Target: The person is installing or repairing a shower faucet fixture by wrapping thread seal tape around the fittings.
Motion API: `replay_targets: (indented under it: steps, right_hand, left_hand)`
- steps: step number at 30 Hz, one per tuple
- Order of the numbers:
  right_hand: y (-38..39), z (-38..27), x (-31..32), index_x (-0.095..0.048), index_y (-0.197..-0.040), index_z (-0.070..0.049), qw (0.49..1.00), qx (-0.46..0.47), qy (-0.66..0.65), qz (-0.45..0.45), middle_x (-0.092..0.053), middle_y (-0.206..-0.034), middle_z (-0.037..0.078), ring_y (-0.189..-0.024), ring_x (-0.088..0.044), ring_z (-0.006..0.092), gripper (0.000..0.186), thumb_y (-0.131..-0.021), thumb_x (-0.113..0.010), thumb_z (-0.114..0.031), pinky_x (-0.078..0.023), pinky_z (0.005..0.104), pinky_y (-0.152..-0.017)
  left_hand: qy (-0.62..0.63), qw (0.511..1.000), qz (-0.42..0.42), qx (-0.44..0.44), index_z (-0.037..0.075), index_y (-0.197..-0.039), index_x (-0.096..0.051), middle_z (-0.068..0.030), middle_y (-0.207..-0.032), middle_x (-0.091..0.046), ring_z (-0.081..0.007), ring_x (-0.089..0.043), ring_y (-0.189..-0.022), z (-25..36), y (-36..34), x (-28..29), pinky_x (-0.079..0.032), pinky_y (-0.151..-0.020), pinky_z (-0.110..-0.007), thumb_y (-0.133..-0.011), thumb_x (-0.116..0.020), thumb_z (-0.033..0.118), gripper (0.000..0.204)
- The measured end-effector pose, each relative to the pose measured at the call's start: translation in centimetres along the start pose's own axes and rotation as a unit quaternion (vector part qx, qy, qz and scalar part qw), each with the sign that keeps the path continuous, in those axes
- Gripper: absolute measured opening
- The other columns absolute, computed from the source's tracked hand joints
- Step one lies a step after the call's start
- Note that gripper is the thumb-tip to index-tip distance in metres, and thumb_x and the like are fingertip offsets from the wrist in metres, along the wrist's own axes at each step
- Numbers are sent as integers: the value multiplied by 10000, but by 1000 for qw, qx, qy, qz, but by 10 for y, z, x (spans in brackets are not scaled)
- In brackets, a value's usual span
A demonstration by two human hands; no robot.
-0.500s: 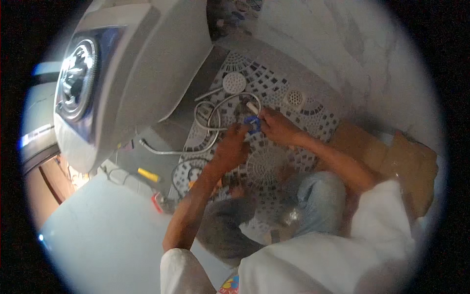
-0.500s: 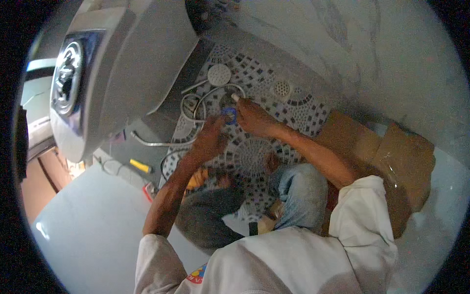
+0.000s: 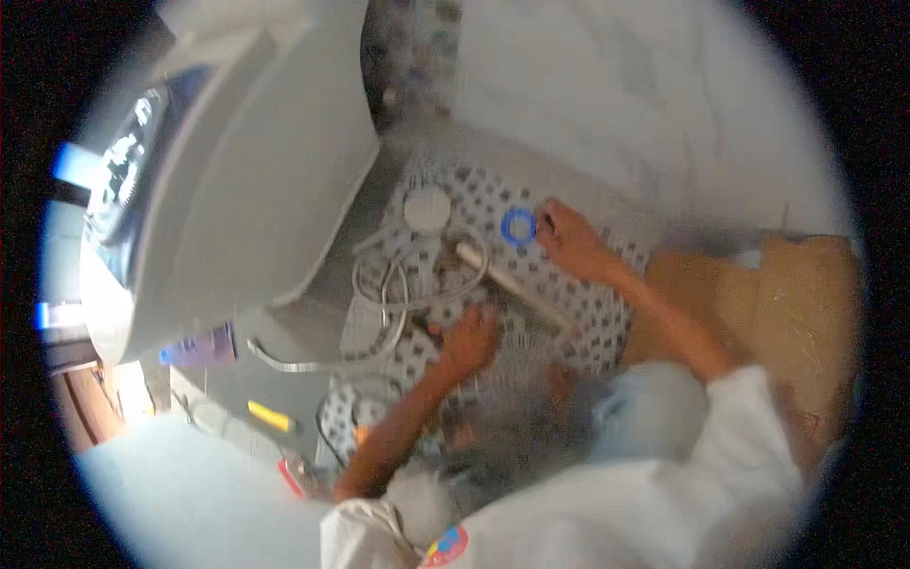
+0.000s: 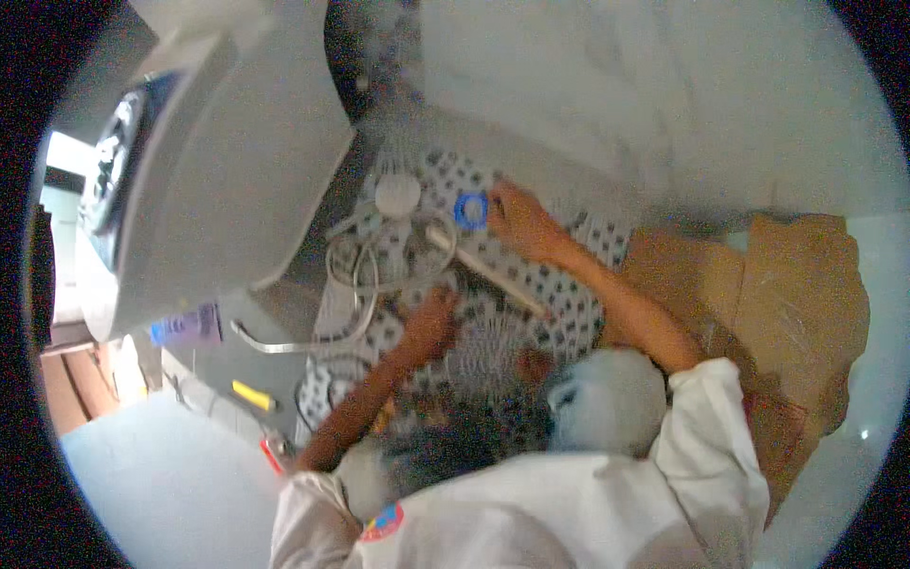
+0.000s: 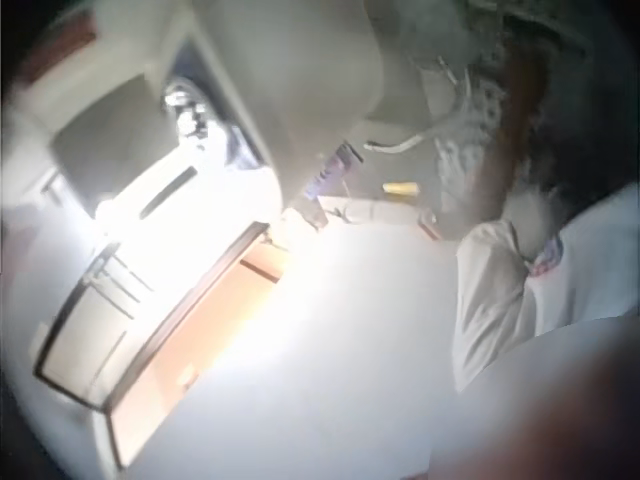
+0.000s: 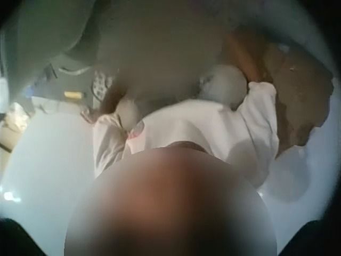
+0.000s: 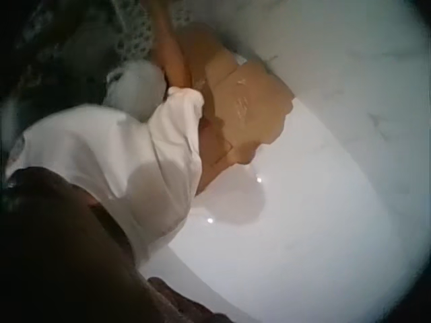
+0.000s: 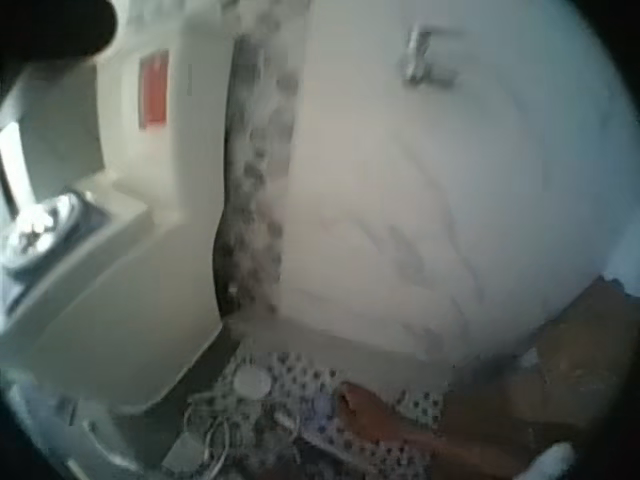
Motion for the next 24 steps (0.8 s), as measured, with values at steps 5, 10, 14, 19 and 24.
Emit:
replay_targets:
  steps: [5, 10, 14, 19, 24]
  right_hand:
    - [-6, -69, 76, -471, -1027, 7, 952, 186, 87, 228, -544, -825, 110, -749, -527, 179, 182, -977, -425, -162, -459, 344, -709]
    - [4, -164, 169, -480, -975, 34, 873, 340, -28, 349, -576, -821, 154, -712, -566, 259, 232, -964, -460, -197, -466, 392, -685]
    - [-31, -193, 180, -484, -983, 41, 824, 359, -238, 367, -575, -819, 148, -716, -562, 248, 291, -978, -418, -242, -458, 387, -682]
    - [-74, -182, 130, -498, -1009, 4, 797, 316, -462, 228, -576, -821, 78, -726, -530, 120, 255, -980, -452, -246, -460, 282, -651]
    - [-101, -185, 108, -492, -1005, 2, 802, 341, -452, 193, -557, -788, 45, -663, -489, 99, 254, -971, -455, -247, -434, 264, -596]
  left_hand:
    - [-90, 995, -38, -26, 38, -1419, -369, -275, -1470, -297, -386, -308, -1369, 15, 4, 23, -260, -1077, -588, -940, -520, 313, 572]
    - [-127, 908, 388, -94, 18, -1136, -569, -185, -1097, -581, -359, -551, -1005, 55, 9, 252, -419, -857, -466, -808, -660, 144, 363]
    - [-274, 761, 556, -190, 23, -1102, -575, -144, -1062, -597, -327, -570, -962, 172, 49, 416, -425, -829, -442, -791, -634, 69, 320]
    - [-514, 635, 533, -219, 113, -1230, -564, -118, -1282, -532, -292, -492, -1212, 278, 26, 480, -383, -961, -453, -766, -717, 92, 489]
    - [-659, 544, 484, -188, 224, -1332, -512, -86, -1400, -441, -270, -374, -1344, 333, -10, 510, -305, -989, -508, -746, -746, 146, 636]
Point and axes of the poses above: each hand's wrist, its own y-axis away from the middle knuckle, its own x-axis out of the back of the hand, z = x × y, the point moved 6 cm from there along -y, towards the middle knuckle
